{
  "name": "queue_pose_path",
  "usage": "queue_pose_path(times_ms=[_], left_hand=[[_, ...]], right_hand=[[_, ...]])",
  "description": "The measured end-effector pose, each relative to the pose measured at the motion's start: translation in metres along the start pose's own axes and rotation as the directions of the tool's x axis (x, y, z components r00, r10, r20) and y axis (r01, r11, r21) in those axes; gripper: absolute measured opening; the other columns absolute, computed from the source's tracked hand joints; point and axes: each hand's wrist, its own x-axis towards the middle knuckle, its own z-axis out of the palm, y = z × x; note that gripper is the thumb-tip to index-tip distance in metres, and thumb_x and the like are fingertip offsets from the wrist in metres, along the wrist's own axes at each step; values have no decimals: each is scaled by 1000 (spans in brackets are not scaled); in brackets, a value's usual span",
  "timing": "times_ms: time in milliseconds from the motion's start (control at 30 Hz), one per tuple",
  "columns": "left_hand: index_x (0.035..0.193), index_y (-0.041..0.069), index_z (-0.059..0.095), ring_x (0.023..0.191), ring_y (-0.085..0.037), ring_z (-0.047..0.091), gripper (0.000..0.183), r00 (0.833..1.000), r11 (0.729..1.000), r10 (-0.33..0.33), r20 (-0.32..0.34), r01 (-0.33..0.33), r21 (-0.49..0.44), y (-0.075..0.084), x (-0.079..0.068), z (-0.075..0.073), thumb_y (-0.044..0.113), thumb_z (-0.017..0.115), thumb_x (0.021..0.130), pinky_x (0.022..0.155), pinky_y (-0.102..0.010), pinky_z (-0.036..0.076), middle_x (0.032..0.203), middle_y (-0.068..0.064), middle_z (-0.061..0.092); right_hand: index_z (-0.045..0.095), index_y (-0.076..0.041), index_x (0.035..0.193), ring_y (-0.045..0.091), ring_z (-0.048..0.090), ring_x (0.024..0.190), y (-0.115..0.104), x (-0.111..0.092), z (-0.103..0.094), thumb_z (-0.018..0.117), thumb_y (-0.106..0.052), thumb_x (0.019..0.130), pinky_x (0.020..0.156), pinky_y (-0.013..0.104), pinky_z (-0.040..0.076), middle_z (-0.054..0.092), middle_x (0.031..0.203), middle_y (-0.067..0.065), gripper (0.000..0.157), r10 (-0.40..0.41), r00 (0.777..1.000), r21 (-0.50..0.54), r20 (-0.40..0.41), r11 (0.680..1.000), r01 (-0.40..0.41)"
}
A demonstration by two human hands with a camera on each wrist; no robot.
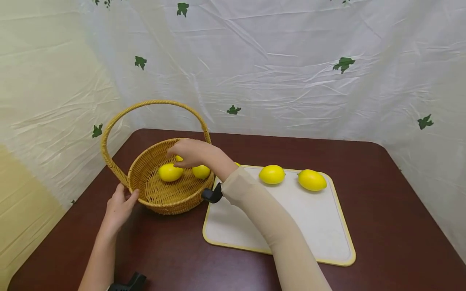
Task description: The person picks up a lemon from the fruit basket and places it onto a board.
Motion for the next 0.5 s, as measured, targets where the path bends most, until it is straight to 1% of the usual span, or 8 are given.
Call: queue_pose_path(times_ms=[133, 300, 500], left_hand=[[140, -2, 22, 124, -41, 36, 55, 1000, 1000, -2, -8, 2, 2, 2, 0, 0, 26, 42, 96, 93, -52, 37, 139, -28, 32], [139, -2, 23, 123, -40, 38, 53, 1000, 1000, -9, -5, 9, 1, 2, -1, 0, 25, 42, 97, 91, -51, 39, 137, -29, 34], [139, -1, 23, 124, -40, 37, 54, 1000, 1000, -10, -7, 10, 2, 1, -1, 1, 26, 42, 97, 92, -52, 38, 138, -29, 33]], right_hand=[[57, -8, 122, 17, 52, 111, -2, 13, 5, 58, -20, 91, 94, 27, 37, 58, 119, 4, 34, -13, 1000, -27, 26, 1000, 13], [55, -6, 126, 17, 49, 115, -4, 29, 14, 57, -20, 91, 95, 25, 37, 56, 124, 6, 37, -18, 999, 7, 50, 1000, 18], [54, -9, 127, 16, 47, 116, -7, 42, 23, 58, -21, 91, 96, 26, 36, 55, 125, 4, 38, -6, 997, 41, 77, 999, 3]])
